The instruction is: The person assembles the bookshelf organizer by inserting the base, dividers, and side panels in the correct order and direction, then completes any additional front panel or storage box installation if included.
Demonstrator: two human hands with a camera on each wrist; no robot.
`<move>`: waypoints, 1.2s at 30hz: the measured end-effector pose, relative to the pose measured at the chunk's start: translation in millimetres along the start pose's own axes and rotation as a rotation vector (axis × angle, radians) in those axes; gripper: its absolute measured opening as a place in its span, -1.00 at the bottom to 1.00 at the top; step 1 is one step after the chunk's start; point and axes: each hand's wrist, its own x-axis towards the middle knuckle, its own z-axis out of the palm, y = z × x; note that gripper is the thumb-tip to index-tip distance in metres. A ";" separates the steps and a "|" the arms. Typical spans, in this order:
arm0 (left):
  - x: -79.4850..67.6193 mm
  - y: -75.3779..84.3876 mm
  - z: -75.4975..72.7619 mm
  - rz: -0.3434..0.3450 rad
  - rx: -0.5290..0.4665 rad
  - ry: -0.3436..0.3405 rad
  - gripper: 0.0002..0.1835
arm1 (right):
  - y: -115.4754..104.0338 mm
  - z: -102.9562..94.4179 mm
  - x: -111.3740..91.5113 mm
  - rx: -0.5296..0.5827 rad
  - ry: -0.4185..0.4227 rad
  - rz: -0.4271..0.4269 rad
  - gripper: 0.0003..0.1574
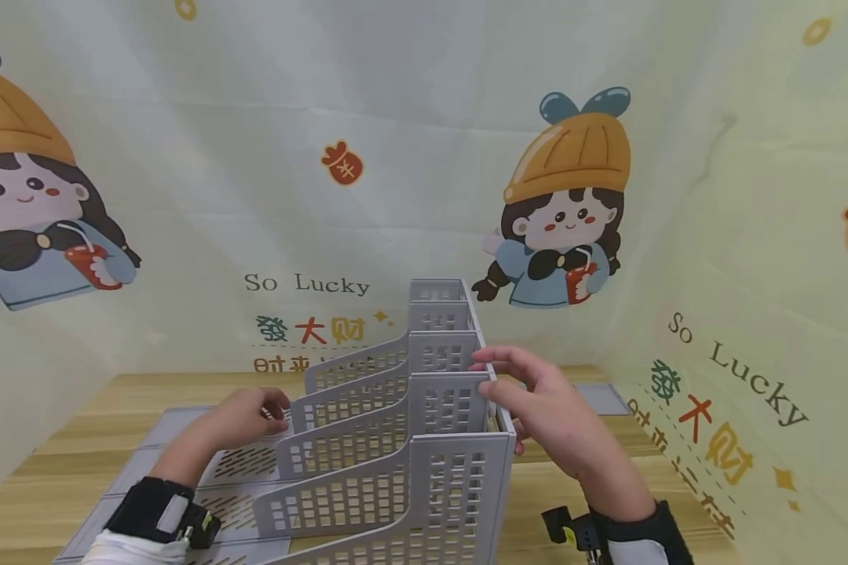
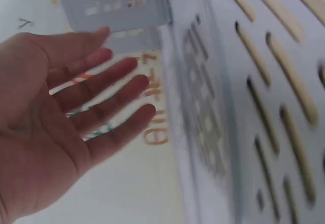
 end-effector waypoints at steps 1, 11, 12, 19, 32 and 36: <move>3.9 -1.7 2.3 0.000 -0.014 -0.006 -0.74 | 0.1 0.6 0.5 0.001 -0.002 0.001 -0.38; 21.4 -4.9 14.8 -0.025 -0.048 -0.041 -0.84 | 0.6 1.0 1.8 0.011 -0.007 0.004 -0.38; 21.5 -5.0 14.4 -0.020 -0.040 -0.039 -0.84 | 0.7 1.1 1.8 0.012 -0.007 0.005 -0.38; 21.6 -4.6 13.6 -0.002 -0.036 -0.035 -0.82 | 1.7 1.4 1.9 0.016 -0.009 0.005 -0.39; 42.9 -4.2 12.1 -0.078 0.001 -0.030 -0.69 | 4.6 1.0 1.9 0.023 -0.006 0.002 -0.39; 55.8 -6.2 13.6 -0.074 -0.115 0.015 -0.49 | 3.9 -0.3 1.7 0.024 -0.012 -0.009 -0.38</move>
